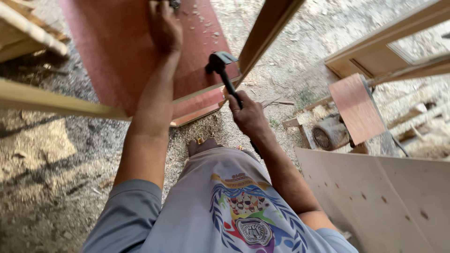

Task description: The person hammers nails into a wooden frame structure. They take nails one at a time from a pile on a red board, position each nail against the wood, and drive it in with a claw hammer, repeating this cycle across different spots on the frame.

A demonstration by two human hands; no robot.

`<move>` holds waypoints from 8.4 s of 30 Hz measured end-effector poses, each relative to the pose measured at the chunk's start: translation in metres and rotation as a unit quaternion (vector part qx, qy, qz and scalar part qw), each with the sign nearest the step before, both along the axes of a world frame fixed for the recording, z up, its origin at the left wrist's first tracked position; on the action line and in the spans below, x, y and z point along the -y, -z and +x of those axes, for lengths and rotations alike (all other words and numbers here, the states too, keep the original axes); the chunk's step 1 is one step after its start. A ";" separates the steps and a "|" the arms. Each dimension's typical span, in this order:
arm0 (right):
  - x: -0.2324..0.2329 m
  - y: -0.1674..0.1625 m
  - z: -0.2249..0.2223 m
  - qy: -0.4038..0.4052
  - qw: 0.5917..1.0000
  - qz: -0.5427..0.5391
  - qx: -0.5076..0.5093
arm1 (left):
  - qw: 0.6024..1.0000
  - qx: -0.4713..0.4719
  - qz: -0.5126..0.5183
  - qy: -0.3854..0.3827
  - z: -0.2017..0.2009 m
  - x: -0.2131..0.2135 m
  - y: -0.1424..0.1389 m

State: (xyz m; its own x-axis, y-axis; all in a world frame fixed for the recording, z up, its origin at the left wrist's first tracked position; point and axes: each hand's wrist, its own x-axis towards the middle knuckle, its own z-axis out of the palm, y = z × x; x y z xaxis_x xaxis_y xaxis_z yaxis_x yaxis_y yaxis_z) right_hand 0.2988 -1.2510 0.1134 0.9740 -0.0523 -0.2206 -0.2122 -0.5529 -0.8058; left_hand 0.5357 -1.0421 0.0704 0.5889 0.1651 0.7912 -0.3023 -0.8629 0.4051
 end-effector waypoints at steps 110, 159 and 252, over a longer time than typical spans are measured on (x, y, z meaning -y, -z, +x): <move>0.023 -0.050 -0.020 -0.059 0.996 0.021 0.064 | 0.958 -0.173 -0.085 0.211 -0.147 0.009 0.066; 0.018 -0.010 -0.033 -0.070 0.991 -0.004 0.116 | 0.960 -0.159 -0.093 0.212 -0.143 0.009 0.076; -0.040 -0.012 -0.025 -0.186 0.981 -0.027 0.044 | 0.980 -0.117 -0.145 0.064 -0.197 -0.032 0.070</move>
